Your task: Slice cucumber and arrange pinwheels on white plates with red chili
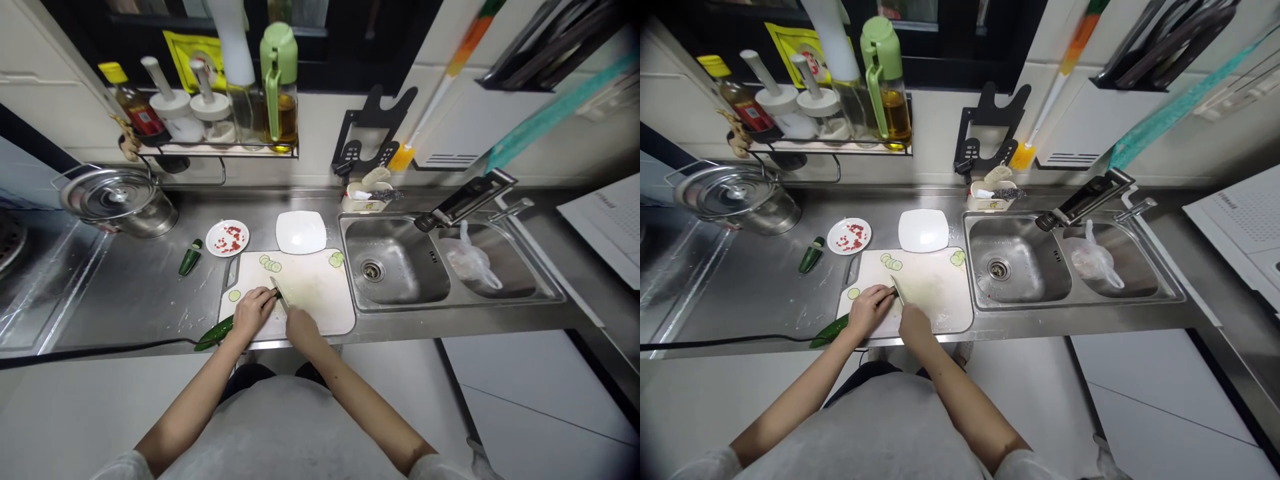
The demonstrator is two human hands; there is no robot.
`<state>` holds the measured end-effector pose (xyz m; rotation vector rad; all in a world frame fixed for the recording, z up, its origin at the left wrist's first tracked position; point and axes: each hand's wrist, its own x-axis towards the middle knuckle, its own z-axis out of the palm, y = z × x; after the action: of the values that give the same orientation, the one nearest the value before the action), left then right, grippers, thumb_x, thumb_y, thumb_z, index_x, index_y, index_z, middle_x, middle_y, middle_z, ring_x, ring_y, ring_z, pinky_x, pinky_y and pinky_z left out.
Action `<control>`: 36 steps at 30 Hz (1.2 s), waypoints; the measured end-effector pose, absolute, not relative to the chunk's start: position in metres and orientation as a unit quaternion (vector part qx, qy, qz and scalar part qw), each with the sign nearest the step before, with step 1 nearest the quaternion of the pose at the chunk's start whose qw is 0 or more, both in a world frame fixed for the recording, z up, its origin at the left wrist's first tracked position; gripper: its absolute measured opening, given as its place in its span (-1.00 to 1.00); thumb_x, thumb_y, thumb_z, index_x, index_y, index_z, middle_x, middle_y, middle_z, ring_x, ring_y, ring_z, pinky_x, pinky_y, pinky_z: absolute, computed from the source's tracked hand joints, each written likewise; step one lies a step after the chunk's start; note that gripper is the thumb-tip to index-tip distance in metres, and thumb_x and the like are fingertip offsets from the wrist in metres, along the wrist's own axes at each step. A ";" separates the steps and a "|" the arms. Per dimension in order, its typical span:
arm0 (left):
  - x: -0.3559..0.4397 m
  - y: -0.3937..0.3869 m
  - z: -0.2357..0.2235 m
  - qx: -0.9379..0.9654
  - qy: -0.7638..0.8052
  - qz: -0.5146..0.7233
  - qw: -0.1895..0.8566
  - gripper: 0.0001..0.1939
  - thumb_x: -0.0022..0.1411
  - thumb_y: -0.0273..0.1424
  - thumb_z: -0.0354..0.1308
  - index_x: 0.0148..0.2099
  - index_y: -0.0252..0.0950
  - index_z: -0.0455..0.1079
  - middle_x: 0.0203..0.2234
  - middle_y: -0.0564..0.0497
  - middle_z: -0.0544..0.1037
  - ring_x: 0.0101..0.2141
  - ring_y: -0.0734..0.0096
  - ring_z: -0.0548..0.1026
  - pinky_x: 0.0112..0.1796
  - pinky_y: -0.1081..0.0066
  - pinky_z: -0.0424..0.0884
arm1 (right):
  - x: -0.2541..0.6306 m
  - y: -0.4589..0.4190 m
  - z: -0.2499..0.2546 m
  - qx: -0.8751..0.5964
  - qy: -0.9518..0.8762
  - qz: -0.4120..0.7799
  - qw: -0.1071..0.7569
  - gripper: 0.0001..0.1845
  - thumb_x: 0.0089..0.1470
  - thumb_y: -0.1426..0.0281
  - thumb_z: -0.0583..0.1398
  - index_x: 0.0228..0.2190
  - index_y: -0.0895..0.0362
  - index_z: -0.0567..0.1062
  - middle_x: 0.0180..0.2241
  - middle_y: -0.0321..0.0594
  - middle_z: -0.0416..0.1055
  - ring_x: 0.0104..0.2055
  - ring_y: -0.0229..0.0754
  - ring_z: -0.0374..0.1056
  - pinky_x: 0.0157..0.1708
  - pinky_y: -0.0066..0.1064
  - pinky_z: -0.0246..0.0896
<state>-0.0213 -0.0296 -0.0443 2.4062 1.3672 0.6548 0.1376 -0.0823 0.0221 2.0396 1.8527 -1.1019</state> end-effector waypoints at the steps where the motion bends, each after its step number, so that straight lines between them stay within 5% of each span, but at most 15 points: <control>1: -0.021 -0.030 -0.044 0.837 0.476 0.229 0.143 -0.75 0.32 -0.28 0.04 -0.07 -0.16 0.50 -0.23 -0.03 0.57 -0.23 0.34 0.51 -0.23 0.36 0.42 | 0.139 -0.082 0.022 0.683 0.624 -0.369 0.087 -0.69 0.18 0.56 -0.02 -0.07 0.25 0.36 -0.16 0.07 0.48 -0.06 -0.07 0.43 -0.18 -0.36 0.26; 6: -0.020 -0.033 -0.037 0.826 0.490 0.233 0.153 -0.75 0.31 -0.26 0.05 -0.07 -0.14 0.50 -0.24 -0.03 0.58 -0.23 0.31 0.51 -0.21 0.34 0.42 | 0.151 -0.086 0.027 0.696 0.630 -0.332 0.084 -0.69 0.27 0.47 -0.08 -0.08 0.23 0.38 -0.23 0.01 0.48 -0.13 -0.10 0.43 -0.24 -0.38 0.21; 12: -0.025 -0.029 -0.024 0.710 0.565 0.312 0.283 -0.62 0.32 -0.15 -0.02 0.00 -0.21 0.48 -0.11 -0.08 0.57 -0.12 0.25 0.51 -0.09 0.27 0.41 | 0.182 -0.091 0.038 0.713 0.673 -0.176 0.090 -0.66 0.28 0.47 -0.06 -0.02 0.09 0.40 -0.21 -0.09 0.42 -0.26 -0.18 0.38 -0.31 -0.39 0.08; 20: -0.007 -0.008 0.006 0.532 0.554 0.345 0.539 -0.37 0.13 0.10 0.06 -0.05 -0.33 0.49 -0.20 -0.11 0.60 -0.16 0.22 0.52 -0.12 0.30 0.41 | 0.223 -0.096 0.028 0.649 0.754 0.071 -0.075 -0.55 0.20 0.51 0.07 0.06 -0.06 0.43 -0.10 -0.09 0.38 -0.28 -0.15 0.15 -0.25 -0.28 -0.07; 27: 0.006 -0.006 0.017 0.571 0.487 0.269 0.604 -0.54 -0.07 -0.10 0.32 -0.20 -0.34 0.51 -0.33 -0.05 0.61 -0.33 0.35 0.51 -0.27 0.41 0.39 | 0.233 -0.096 0.023 0.614 0.769 0.136 -0.111 -0.59 0.19 0.48 0.09 0.04 -0.07 0.45 -0.11 -0.10 0.38 -0.27 -0.14 0.10 -0.23 -0.28 -0.10; 31: 0.012 0.000 0.007 0.574 0.492 0.260 0.601 -0.64 -0.08 -0.17 0.32 -0.30 -0.34 0.49 -0.55 0.05 0.52 -0.52 0.47 0.42 -0.45 0.48 0.31 | 0.233 -0.100 0.018 0.618 0.770 0.120 -0.102 -0.56 0.16 0.51 0.11 0.03 -0.06 0.45 -0.10 -0.10 0.37 -0.27 -0.14 0.10 -0.23 -0.28 -0.10; 36: 0.019 0.015 -0.008 0.582 0.550 0.287 0.526 -0.80 -0.01 -0.29 0.25 -0.34 -0.29 0.46 -0.54 0.08 0.51 -0.52 0.49 0.41 -0.44 0.49 0.30 | 0.237 -0.111 0.007 0.641 0.752 0.099 -0.113 -0.54 0.12 0.56 0.10 0.01 -0.03 0.47 -0.13 -0.10 0.37 -0.27 -0.14 0.11 -0.25 -0.30 -0.09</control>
<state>0.0189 0.0153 -0.0083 1.3910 1.3157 0.6855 0.2366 -0.1106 0.0074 2.1740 2.5503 0.3354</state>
